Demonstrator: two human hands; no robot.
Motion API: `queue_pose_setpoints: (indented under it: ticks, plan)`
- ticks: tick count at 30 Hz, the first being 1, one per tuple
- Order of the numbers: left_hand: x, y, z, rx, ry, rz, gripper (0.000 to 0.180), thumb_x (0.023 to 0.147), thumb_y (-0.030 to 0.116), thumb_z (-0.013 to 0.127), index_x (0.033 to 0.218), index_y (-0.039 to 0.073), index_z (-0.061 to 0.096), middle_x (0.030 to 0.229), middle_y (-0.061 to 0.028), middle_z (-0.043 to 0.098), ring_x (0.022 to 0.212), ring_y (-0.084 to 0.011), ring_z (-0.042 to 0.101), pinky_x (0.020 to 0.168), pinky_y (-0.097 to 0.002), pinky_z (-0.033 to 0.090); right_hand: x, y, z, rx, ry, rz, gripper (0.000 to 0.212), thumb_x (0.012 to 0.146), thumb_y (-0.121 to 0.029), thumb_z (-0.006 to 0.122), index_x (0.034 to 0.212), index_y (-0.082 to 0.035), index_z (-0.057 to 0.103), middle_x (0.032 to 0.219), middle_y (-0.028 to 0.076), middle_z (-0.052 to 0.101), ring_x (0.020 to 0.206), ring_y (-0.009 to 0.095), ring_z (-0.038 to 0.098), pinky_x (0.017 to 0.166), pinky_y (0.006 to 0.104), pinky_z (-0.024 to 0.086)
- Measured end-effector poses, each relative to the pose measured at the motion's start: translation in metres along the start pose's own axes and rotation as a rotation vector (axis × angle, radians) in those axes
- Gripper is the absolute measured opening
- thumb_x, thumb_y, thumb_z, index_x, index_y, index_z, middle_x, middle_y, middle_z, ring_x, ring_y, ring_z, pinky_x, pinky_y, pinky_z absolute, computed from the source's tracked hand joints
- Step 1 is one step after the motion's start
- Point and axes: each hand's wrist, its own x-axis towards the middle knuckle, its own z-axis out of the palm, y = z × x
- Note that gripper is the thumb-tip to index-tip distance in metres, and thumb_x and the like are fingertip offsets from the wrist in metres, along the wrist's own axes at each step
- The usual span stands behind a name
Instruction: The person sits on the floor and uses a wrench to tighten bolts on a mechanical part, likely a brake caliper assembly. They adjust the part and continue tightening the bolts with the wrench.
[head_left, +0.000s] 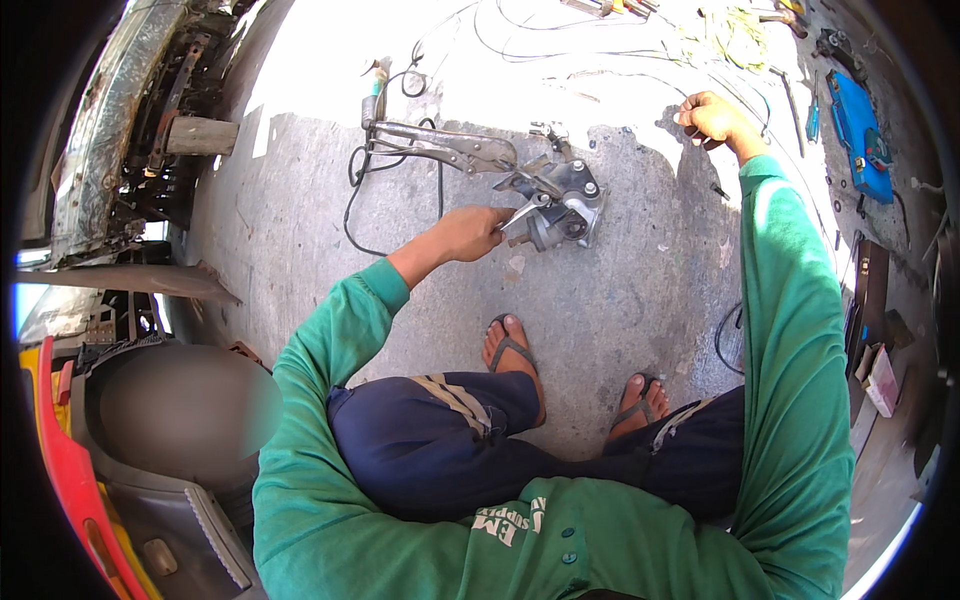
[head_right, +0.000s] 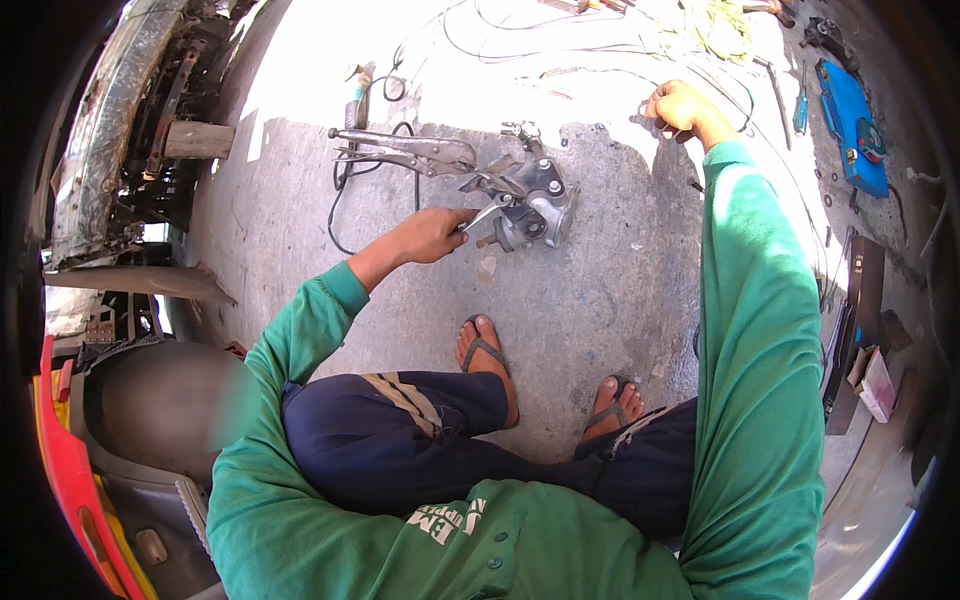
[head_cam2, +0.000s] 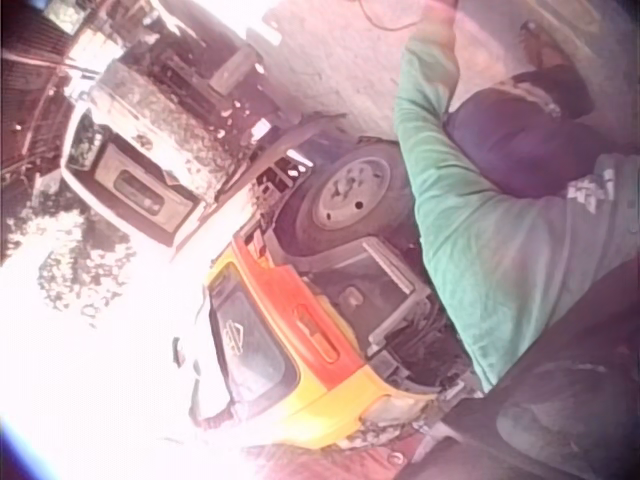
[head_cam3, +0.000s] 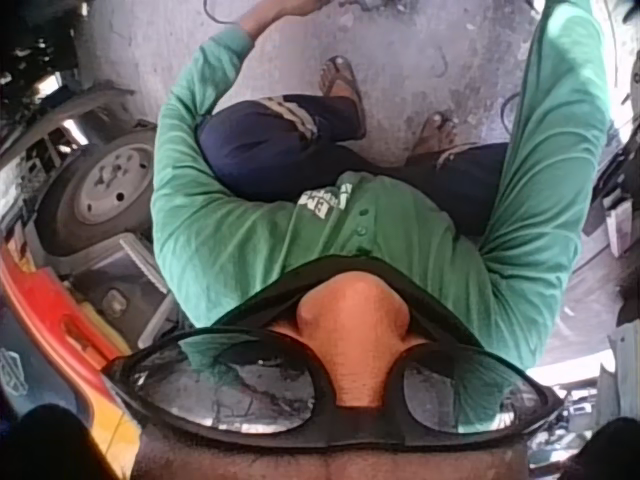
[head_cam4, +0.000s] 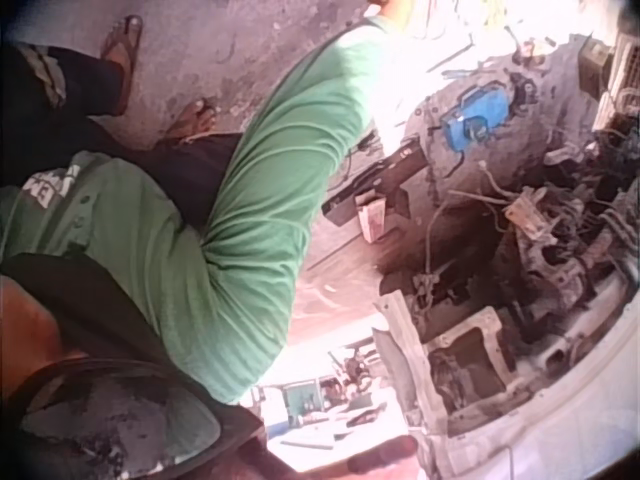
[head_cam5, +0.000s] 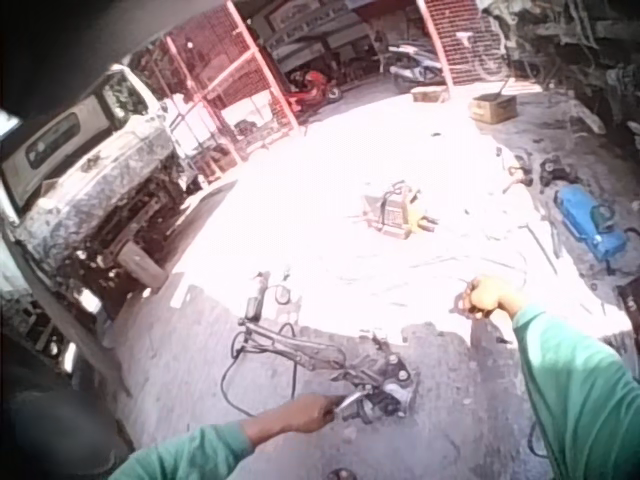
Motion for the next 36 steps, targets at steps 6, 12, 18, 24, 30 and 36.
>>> queue_pose_setpoints:
  ticks: [6,12,18,24,30,36]
  plan:
    - [0.005,0.034,-0.003,-1.01,-0.338,-0.402,0.07,0.098,0.014,0.063,0.156,-0.004,0.029,0.09,-0.0198,0.073,0.083,-0.0273,0.074,0.062,-0.0376,0.057,-0.001,-0.002,0.003,-0.002,0.019,0.0,0.019,0.094,-0.022,0.069,0.106,-0.008,0.065,0.079,0.001,0.064,0.059,0.014,0.061,0.049,0.0327,0.05]
    - [-0.002,0.089,0.002,-1.558,-0.195,-0.346,0.078,0.1,0.011,0.062,0.159,-0.008,0.014,0.087,-0.0138,0.071,0.065,-0.0168,0.068,0.051,-0.0277,0.052,-0.004,-0.006,0.002,-0.028,0.021,-0.002,0.017,0.093,-0.023,0.07,0.1,-0.008,0.066,0.077,0.002,0.064,0.06,0.014,0.061,0.049,0.0322,0.049]
    - [-0.026,0.046,-0.002,-0.413,-0.091,-0.238,0.063,0.092,0.008,0.063,0.148,-0.009,0.038,0.09,-0.0241,0.071,0.08,-0.0328,0.073,0.066,-0.0448,0.056,-0.008,-0.003,-0.007,-0.003,0.042,-0.006,0.02,0.094,-0.025,0.069,0.104,-0.008,0.068,0.079,0.003,0.064,0.06,0.014,0.062,0.051,0.0328,0.052]
    - [-0.019,0.012,0.004,-0.042,0.013,0.049,0.07,0.089,0.009,0.063,0.154,0.0,0.037,0.085,-0.0235,0.07,0.082,-0.0436,0.068,0.076,-0.0503,0.051,-0.007,-0.001,-0.009,0.002,0.015,-0.014,0.022,0.094,-0.026,0.069,0.106,-0.007,0.068,0.08,0.003,0.064,0.063,0.015,0.063,0.053,0.0335,0.053]
    - [-0.005,0.006,0.0,0.009,0.015,0.096,0.065,0.087,0.008,0.059,0.15,0.001,0.044,0.094,-0.027,0.072,0.09,-0.044,0.069,0.08,-0.0507,0.052,-0.005,-0.007,-0.003,-0.019,0.013,-0.007,0.021,0.094,-0.026,0.069,0.104,-0.008,0.067,0.079,0.003,0.064,0.064,0.015,0.063,0.053,0.034,0.053]
    - [-0.003,0.02,-0.028,0.033,-0.123,0.023,0.056,0.085,0.007,0.056,0.14,-0.001,0.055,0.095,-0.0266,0.072,0.089,-0.0413,0.07,0.081,-0.049,0.053,-0.01,-0.004,-0.004,-0.033,0.032,-0.007,0.02,0.094,-0.025,0.069,0.104,-0.008,0.067,0.08,0.003,0.065,0.063,0.015,0.063,0.052,0.0326,0.052]
